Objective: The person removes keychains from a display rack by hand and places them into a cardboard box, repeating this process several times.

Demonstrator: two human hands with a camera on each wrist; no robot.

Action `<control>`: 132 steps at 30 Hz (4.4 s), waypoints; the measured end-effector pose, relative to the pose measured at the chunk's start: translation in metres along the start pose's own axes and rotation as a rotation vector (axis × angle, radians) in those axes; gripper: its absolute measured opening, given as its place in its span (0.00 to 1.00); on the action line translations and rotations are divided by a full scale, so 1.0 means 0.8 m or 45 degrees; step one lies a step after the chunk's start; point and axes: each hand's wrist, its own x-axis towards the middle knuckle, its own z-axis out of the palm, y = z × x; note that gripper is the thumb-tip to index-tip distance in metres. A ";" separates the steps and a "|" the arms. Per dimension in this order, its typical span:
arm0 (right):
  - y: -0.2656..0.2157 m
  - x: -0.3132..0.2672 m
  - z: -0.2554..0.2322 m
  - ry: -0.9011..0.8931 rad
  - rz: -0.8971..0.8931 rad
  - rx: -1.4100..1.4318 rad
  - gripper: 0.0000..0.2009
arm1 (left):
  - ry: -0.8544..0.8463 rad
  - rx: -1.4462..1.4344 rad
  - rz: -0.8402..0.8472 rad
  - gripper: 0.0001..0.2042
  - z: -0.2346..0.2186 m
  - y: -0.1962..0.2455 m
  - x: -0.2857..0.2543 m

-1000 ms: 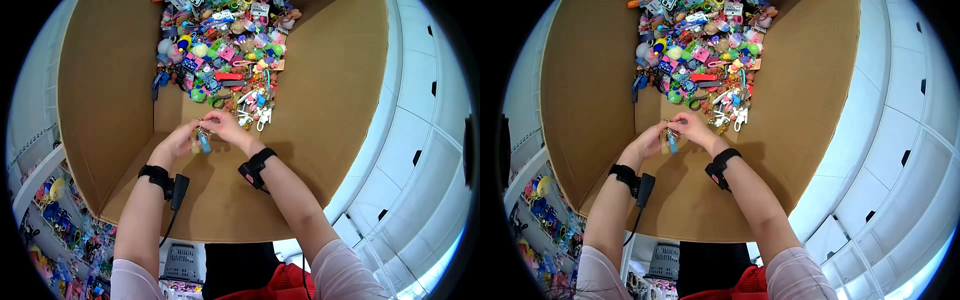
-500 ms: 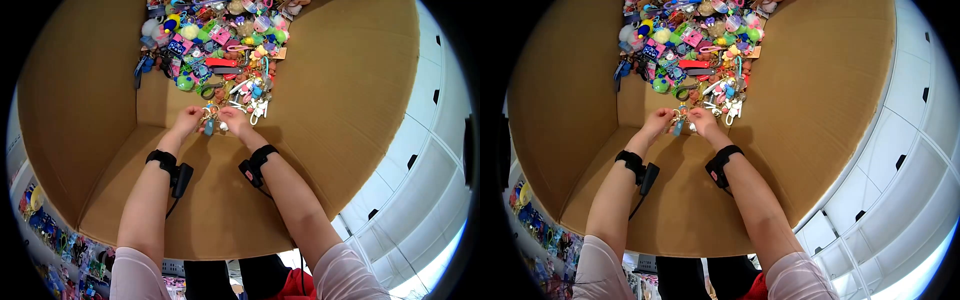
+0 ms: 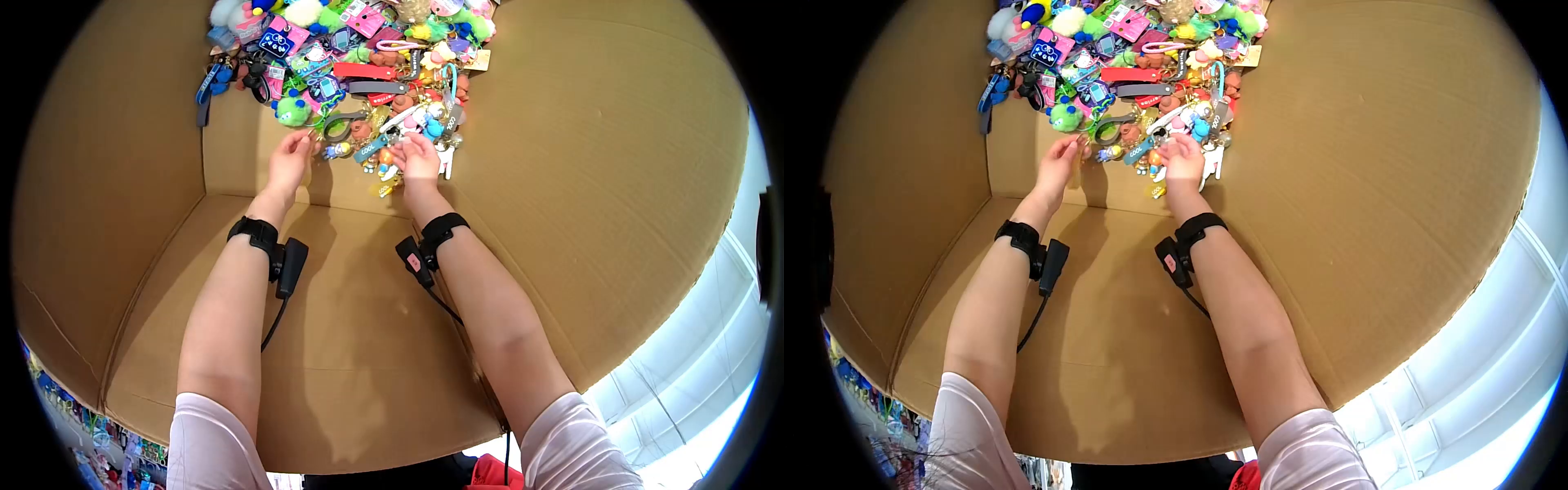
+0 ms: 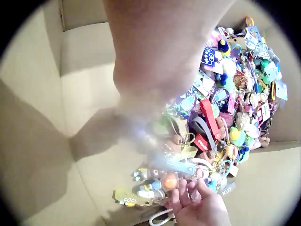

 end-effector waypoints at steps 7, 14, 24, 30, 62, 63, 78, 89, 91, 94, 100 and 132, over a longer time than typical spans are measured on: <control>-0.028 -0.022 0.012 0.099 -0.265 -0.129 0.22 | 0.080 0.303 0.084 0.24 0.000 0.039 -0.023; -0.081 -0.091 -0.026 0.157 -0.190 -0.380 0.23 | 0.093 0.354 0.188 0.17 -0.045 0.134 -0.111; -0.325 -0.374 -0.067 -0.316 0.162 -0.252 0.16 | -0.095 -0.071 0.407 0.11 -0.106 0.356 -0.503; -0.411 -0.434 -0.151 -0.369 0.185 -0.160 0.25 | 0.290 0.460 0.877 0.09 -0.159 0.390 -0.763; -0.392 -1.188 0.413 -2.264 -0.998 -0.587 0.14 | 1.432 0.433 1.259 0.13 -0.505 0.188 -1.249; -0.387 -1.214 0.427 -2.278 -1.074 -0.574 0.14 | 1.417 0.425 1.251 0.13 -0.512 0.198 -1.247; -0.362 -1.354 0.684 -2.033 -1.944 -0.226 0.18 | 1.239 0.140 1.353 0.13 -0.556 0.282 -1.232; -0.373 -1.366 0.652 -1.923 -2.118 0.087 0.04 | 1.203 0.056 1.348 0.13 -0.582 0.329 -1.206; -0.376 -1.364 0.642 -1.956 -2.073 0.049 0.05 | 1.211 0.037 1.359 0.13 -0.584 0.335 -1.204; -0.381 -1.358 0.625 -2.114 -2.078 0.097 0.06 | 1.228 0.020 1.363 0.13 -0.584 0.342 -1.208; -0.393 -1.339 0.575 -2.390 -1.884 0.153 0.07 | 1.260 0.113 1.440 0.13 -0.586 0.357 -1.215; -0.395 -1.350 0.639 -2.294 -1.833 -0.218 0.15 | 0.699 -1.224 1.729 0.14 -0.569 0.327 -1.192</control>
